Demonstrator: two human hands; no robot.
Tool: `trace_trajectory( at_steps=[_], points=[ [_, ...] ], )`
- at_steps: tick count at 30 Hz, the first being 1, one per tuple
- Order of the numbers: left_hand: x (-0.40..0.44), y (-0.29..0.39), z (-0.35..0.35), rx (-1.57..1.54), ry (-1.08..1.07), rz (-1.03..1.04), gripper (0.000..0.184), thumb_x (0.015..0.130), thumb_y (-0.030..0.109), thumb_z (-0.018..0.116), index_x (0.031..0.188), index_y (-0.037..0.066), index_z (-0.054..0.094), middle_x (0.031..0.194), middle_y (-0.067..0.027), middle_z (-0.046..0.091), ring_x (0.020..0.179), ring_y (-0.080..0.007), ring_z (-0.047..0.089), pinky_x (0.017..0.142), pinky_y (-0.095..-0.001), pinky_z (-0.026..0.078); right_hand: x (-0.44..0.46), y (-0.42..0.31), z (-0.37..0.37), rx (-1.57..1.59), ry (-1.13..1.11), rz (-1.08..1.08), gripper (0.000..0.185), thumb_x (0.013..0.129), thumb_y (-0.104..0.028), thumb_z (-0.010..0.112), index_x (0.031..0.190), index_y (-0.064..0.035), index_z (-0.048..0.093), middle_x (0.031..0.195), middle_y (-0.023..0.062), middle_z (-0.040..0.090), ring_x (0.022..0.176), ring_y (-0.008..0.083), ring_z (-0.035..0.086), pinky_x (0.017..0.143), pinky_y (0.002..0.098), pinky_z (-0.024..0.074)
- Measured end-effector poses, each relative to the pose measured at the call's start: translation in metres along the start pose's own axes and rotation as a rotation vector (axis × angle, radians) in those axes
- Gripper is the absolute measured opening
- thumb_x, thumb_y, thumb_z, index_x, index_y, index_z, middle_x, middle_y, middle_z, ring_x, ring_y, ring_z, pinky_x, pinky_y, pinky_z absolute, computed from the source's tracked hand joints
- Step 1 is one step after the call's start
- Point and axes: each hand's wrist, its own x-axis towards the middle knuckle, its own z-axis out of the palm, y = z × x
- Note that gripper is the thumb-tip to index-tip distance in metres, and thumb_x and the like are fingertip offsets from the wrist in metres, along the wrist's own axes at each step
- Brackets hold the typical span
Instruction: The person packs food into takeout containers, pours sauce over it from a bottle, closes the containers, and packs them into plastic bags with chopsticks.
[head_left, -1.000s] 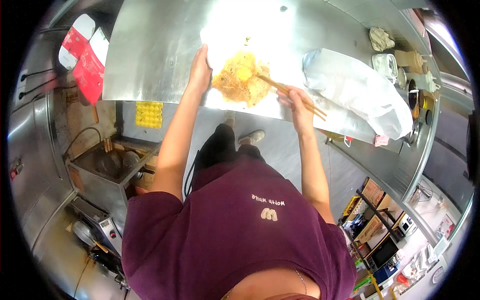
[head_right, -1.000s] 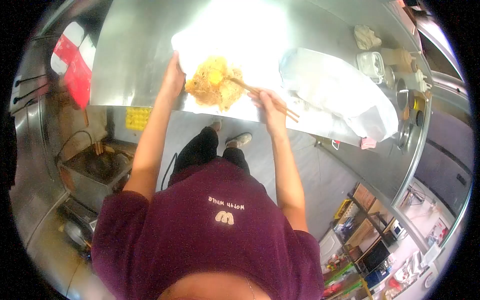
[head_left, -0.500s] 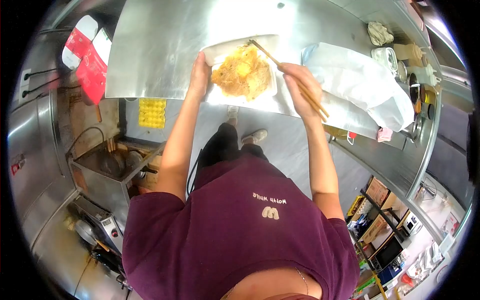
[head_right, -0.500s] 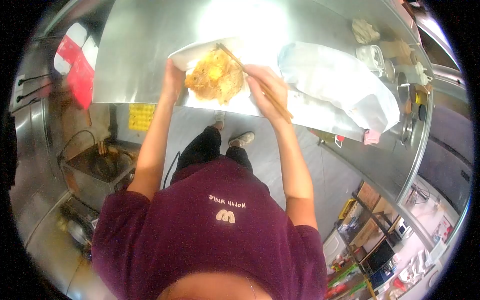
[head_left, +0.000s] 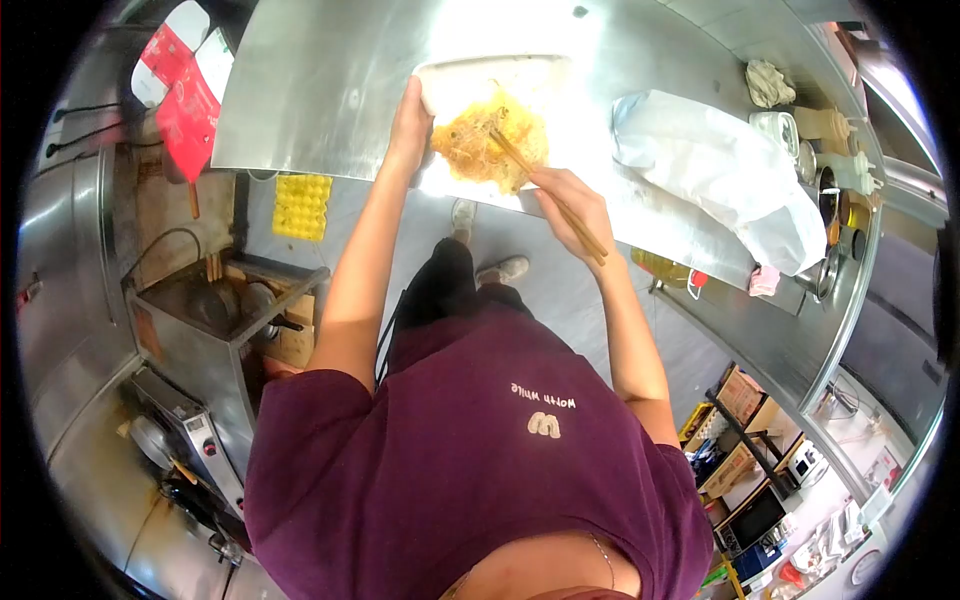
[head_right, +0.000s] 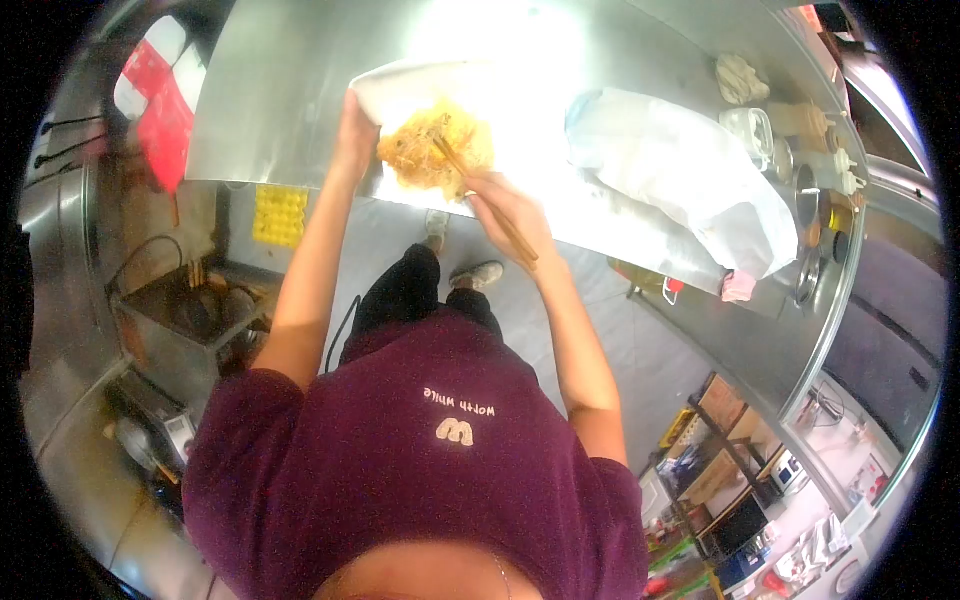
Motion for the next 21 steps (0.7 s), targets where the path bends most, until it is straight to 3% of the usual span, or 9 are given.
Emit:
trace_trajectory(
  at_steps=[1, 5, 10, 13, 21],
  points=[
    [-0.001, 0.002, 0.001, -0.007, 0.003, -0.006, 0.064, 0.093, 0.047, 0.030, 0.130, -0.005, 0.032, 0.132, -0.0150, 0.038, 0.123, -0.0230, 0.036, 0.103, -0.0339, 0.026, 0.001, 0.001, -0.001, -0.004, 0.002, -0.030, 0.017, 0.080, -0.004, 0.056, 0.096, -0.0022, 0.061, 0.091, 0.0117, 0.061, 0.079, 0.0223, 0.061, 0.068, 0.0275, 0.0473],
    [-0.005, 0.009, 0.006, -0.025, 0.013, -0.024, 0.061, 0.093, 0.045, 0.031, 0.129, -0.004, 0.033, 0.132, -0.0143, 0.038, 0.123, -0.0218, 0.036, 0.102, -0.0334, 0.026, 0.023, -0.007, -0.006, 0.224, 0.107, 0.184, 0.015, 0.083, -0.008, 0.056, 0.095, -0.0020, 0.062, 0.088, 0.0069, 0.063, 0.076, 0.0131, 0.059, 0.066, 0.0239, 0.0455],
    [0.000, 0.005, 0.004, -0.063, -0.001, -0.025, 0.060, 0.093, 0.044, 0.032, 0.129, -0.003, 0.033, 0.132, -0.0126, 0.039, 0.122, -0.0209, 0.037, 0.102, -0.0329, 0.026, 0.027, 0.024, 0.018, 0.454, 0.196, 0.447, 0.021, 0.087, -0.012, 0.052, 0.094, 0.0058, 0.059, 0.087, 0.0106, 0.062, 0.078, 0.0171, 0.062, 0.071, 0.0243, 0.0473],
    [-0.004, 0.008, 0.004, -0.072, 0.012, -0.042, 0.060, 0.093, 0.044, 0.032, 0.129, -0.003, 0.034, 0.132, -0.0118, 0.039, 0.123, -0.0207, 0.036, 0.103, -0.0328, 0.026, 0.014, 0.023, 0.018, 0.624, 0.308, 0.522, 0.022, 0.088, -0.014, 0.051, 0.091, 0.0060, 0.059, 0.079, 0.0116, 0.064, 0.072, 0.0157, 0.062, 0.067, 0.0242, 0.0474],
    [0.002, 0.004, -0.001, -0.087, -0.040, -0.027, 0.061, 0.093, 0.045, 0.031, 0.129, -0.004, 0.032, 0.133, -0.0125, 0.038, 0.125, -0.0208, 0.033, 0.103, -0.0328, 0.024, 0.012, 0.007, 0.015, 0.594, 0.309, 0.477, 0.020, 0.088, -0.012, 0.049, 0.092, 0.0057, 0.058, 0.082, 0.0116, 0.063, 0.074, 0.0185, 0.063, 0.069, 0.0269, 0.0504]
  ],
)
